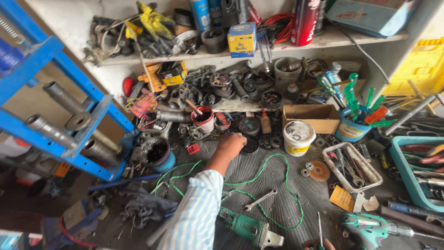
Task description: The person disassembles a green handheld power tool on a cluttered workbench, using a screwdriver to remove screws and separate the housing. They then apply a dark lubricant from a small container to internal components with a brush and reassemble the tool.
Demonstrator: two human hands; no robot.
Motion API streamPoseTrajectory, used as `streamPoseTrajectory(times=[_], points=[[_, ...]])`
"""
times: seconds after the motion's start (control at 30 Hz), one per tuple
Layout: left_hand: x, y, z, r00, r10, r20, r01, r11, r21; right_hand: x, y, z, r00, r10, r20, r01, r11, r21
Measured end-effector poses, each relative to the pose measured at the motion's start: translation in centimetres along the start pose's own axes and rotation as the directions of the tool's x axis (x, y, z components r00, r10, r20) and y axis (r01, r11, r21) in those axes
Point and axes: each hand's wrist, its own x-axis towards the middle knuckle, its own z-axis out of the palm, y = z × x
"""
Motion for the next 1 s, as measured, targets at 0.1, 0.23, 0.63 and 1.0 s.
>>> streamPoseTrajectory(times=[0.1, 0.23, 0.63, 1.0], points=[[1.5, 0.8, -0.1, 0.985, 0.093, 0.147, -0.128, 0.961, 0.246, 0.1, 0.1, -0.1, 1.0, 0.006, -0.014, -0.007, 1.0, -0.012], [2.7, 1.6, 0.4, 0.966, 0.226, 0.124, -0.257, 0.86, 0.44, 0.2, 0.6, 0.1, 1.0, 0.013, -0.022, -0.014, 1.0, -0.017], [1.5, 0.8, 0.2, 0.993, 0.002, -0.121, -0.029, 0.976, -0.216, 0.2, 0.8, -0.9, 1.0, 0.004, -0.019, -0.005, 0.998, -0.055], [-20.7, 5.3, 6.4, 0.897, -0.29, 0.335, 0.227, -0.349, -0.909, -2.6, 4.9, -1.4, 0.97, -0.167, 0.176, 0.214, 0.93, -0.3]])
